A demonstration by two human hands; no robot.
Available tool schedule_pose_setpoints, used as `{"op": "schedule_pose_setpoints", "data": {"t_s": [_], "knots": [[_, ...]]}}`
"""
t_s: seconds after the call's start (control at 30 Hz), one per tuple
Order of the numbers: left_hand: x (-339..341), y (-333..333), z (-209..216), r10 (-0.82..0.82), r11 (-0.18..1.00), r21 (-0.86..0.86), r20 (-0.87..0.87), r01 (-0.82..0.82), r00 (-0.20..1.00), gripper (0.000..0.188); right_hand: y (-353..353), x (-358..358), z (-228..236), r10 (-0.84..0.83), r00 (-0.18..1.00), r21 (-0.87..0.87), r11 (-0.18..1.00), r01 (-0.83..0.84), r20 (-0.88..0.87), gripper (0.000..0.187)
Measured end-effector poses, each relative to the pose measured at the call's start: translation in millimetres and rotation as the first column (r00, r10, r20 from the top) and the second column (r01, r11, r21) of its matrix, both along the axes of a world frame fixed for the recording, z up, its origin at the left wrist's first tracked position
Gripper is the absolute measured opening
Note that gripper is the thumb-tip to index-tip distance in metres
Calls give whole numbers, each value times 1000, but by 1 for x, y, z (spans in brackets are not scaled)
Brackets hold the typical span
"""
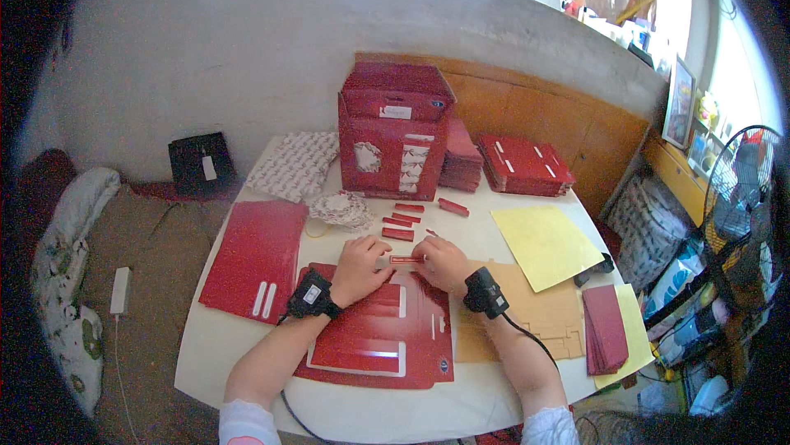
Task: Assembling red money wallet folders by applying adhesive strips and folding components.
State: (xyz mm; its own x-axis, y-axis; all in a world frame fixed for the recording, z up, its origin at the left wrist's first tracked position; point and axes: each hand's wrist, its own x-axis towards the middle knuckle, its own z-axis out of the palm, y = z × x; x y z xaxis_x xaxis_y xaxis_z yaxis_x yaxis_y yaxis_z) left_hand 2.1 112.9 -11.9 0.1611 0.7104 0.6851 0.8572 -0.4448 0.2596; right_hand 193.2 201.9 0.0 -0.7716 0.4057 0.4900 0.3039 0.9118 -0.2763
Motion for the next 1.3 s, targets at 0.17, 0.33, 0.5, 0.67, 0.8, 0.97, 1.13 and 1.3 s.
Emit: {"op": "schedule_pose_setpoints", "data": {"t_s": [0.17,0.33,0.5,0.67,0.8,0.97,1.13,1.3], "knots": [[-4,3,-9,125,992,0,-14,-125,992,41,15,4,8,-19,992,-88,996,8,-122,16],[0,8,-12,114,992,-68,42,-111,993,50,31,-13,0,-73,993,-103,993,63,-93,17],[-6,11,-18,97,986,-142,87,-84,992,65,34,-33,3,-87,988,-62,995,79,-132,21],[-7,15,-19,78,978,-201,92,-58,993,70,43,-39,-1,-86,992,-12,996,86,-87,27],[-7,15,-21,89,981,-178,49,-79,995,72,43,-39,-2,-107,991,19,994,109,-80,32],[-7,14,-23,87,980,-180,24,-81,996,76,46,-34,-2,-126,991,-96,988,120,-55,35],[-4,11,-15,75,980,-190,50,-64,996,75,45,-24,-4,-212,977,-23,977,211,-32,33],[-4,11,-17,58,981,-187,58,-47,997,76,43,-20,-6,-315,943,-115,938,326,109,20]]}}
